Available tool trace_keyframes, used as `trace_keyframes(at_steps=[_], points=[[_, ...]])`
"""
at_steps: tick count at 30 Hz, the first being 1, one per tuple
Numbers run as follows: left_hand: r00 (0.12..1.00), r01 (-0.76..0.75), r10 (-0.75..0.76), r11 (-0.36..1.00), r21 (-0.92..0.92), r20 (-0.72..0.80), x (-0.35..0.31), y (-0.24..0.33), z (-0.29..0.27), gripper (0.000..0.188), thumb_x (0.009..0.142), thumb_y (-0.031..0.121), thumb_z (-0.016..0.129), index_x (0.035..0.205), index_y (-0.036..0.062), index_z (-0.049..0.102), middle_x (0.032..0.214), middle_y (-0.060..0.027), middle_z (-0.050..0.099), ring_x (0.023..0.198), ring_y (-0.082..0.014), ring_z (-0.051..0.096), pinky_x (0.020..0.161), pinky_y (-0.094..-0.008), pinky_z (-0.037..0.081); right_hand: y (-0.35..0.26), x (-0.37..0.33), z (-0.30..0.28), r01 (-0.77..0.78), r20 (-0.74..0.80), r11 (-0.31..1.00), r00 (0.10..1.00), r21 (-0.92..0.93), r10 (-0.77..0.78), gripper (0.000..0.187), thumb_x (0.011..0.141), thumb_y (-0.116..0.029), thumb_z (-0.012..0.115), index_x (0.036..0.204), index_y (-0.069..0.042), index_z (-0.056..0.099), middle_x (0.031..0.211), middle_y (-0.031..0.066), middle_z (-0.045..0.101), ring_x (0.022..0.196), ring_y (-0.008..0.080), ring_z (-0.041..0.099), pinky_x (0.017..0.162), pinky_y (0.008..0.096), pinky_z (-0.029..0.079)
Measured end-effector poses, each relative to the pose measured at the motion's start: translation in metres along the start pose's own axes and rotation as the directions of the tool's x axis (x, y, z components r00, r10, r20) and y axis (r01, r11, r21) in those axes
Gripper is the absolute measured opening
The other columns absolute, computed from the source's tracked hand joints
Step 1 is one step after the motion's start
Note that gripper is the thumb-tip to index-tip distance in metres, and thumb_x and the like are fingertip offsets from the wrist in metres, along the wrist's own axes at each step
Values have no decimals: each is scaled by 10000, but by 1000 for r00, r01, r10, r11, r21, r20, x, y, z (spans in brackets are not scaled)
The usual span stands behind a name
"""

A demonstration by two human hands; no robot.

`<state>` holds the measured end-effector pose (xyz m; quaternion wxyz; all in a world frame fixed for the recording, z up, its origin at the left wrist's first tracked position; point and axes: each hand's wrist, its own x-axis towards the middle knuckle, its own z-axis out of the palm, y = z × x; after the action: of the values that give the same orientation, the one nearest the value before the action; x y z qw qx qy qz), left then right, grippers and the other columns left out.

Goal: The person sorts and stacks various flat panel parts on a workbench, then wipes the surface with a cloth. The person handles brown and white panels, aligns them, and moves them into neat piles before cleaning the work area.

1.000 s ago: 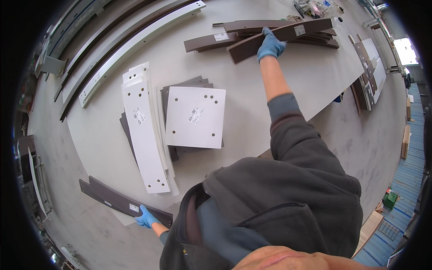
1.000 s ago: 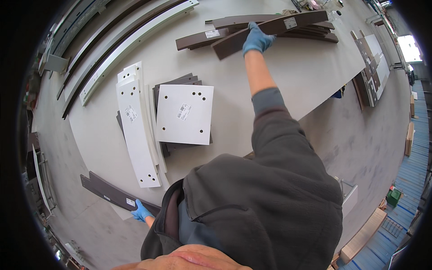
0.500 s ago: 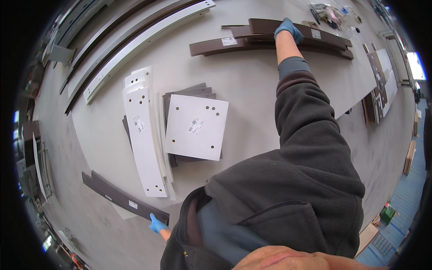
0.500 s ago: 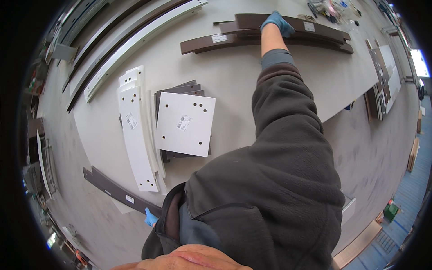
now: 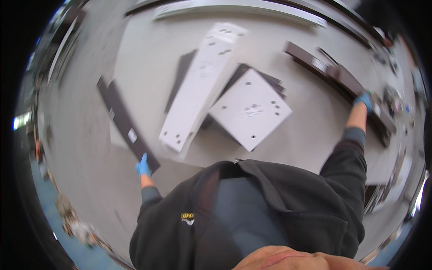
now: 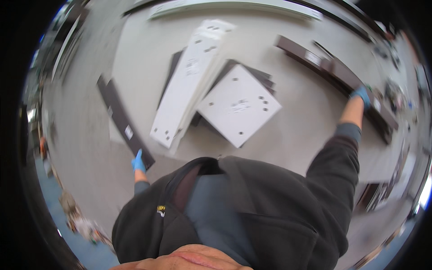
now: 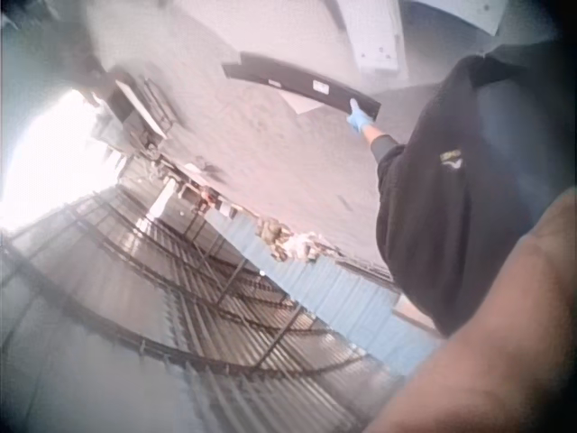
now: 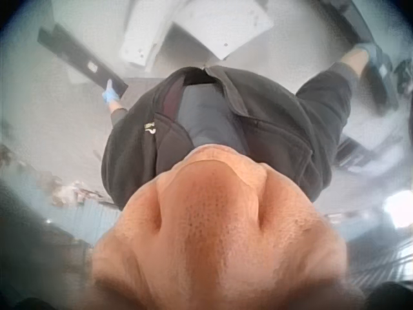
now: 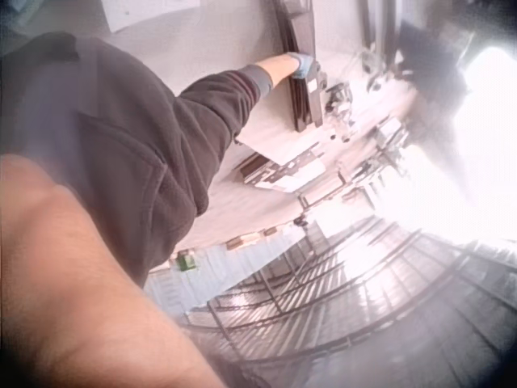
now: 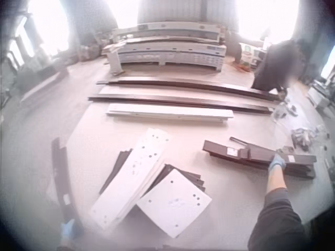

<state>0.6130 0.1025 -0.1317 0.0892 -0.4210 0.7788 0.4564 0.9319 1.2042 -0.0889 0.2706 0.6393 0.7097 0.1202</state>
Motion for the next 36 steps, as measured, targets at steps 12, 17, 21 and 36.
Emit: trace_keyframes(at_steps=[12,17,21,36], points=[[979,-32,7,993,116,205,18,-1,-28,844,834,428,895,1402,-106,570,1331,-232,689,1168,-323,697,1031,-429,544,17,-22,-11,-272,75,513,925,814,372,869,922,-712,601,1458,-28,626,1451,182,666,1291,351,646,1091,469,491],[961,-117,71,980,159,267,26,-3,-39,731,837,455,899,1291,-64,656,1168,-180,749,1027,-280,743,903,-408,594,-94,-200,-109,507,-580,288,756,812,305,762,897,-429,845,1427,63,608,1347,273,690,1158,309,708,971,400,579],[925,73,-109,991,109,365,53,-21,-38,709,897,490,846,1319,-48,661,1222,-153,747,1033,-241,747,938,-370,601,-193,-490,-140,947,-911,-124,242,297,-334,543,938,-39,765,1444,43,584,1409,178,666,1144,268,692,979,375,578],[668,172,149,922,-346,729,16,1,-34,623,1023,441,730,1435,-8,600,1331,-84,674,1141,-180,652,994,-348,551,-390,-894,-55,507,224,259,129,822,-966,842,840,-553,787,1416,29,589,1347,264,689,1272,377,667,1083,440,509]])
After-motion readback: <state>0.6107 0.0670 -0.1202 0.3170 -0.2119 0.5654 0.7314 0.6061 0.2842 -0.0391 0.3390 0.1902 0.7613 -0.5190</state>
